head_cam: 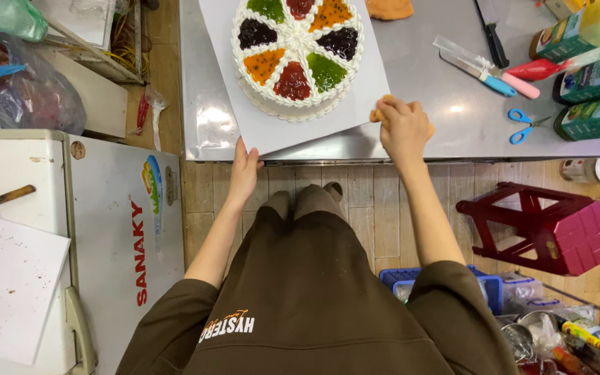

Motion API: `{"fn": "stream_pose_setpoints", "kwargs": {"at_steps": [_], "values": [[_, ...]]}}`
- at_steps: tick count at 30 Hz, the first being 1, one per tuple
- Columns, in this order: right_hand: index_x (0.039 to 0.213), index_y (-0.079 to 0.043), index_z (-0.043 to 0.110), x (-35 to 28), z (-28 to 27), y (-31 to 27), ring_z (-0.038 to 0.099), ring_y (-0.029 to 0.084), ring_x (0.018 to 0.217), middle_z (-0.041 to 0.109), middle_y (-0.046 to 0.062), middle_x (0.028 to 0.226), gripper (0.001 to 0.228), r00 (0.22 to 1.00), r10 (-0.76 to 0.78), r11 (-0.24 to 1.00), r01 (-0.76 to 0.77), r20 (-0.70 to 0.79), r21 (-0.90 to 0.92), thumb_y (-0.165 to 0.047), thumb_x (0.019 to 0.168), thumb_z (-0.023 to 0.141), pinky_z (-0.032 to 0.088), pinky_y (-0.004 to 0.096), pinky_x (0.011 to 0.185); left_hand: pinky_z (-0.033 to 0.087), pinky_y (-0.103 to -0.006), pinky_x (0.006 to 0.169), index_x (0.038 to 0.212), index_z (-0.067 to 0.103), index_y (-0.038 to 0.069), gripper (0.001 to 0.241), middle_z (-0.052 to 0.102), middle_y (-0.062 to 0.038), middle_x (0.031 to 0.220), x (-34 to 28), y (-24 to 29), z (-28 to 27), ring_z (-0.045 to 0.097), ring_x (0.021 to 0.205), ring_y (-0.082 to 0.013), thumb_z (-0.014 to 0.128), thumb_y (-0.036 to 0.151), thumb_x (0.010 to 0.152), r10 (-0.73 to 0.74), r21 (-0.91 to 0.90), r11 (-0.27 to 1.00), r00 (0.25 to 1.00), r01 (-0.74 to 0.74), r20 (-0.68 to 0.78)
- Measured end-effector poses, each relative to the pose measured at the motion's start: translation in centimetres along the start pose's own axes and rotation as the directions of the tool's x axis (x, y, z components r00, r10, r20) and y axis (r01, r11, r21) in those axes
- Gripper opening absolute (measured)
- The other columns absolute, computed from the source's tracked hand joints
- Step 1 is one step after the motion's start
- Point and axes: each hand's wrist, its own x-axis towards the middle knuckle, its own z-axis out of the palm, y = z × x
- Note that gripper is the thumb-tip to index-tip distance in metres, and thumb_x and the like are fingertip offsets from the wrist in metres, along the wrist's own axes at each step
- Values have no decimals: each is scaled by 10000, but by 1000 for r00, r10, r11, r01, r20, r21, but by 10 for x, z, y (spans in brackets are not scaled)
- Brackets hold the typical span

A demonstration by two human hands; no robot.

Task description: The person decorates a cake by trimming edges and cleaning the board, then retrieves a ribbon to tie around the base.

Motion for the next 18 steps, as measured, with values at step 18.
{"fn": "stream_pose_setpoints", "kwargs": {"at_steps": [18], "values": [[1000,-167,751,-46,-32,-108,634,234,789,722,-74,1069,78,912,81,987,-129,401,95,-201,930,746,471,410,590,319,-396,1202,1623,-31,97,783,269,-165,1677,-14,38,13,367,1503,-270,468,384,1091,-187,-21,980,961,196,203]]}}
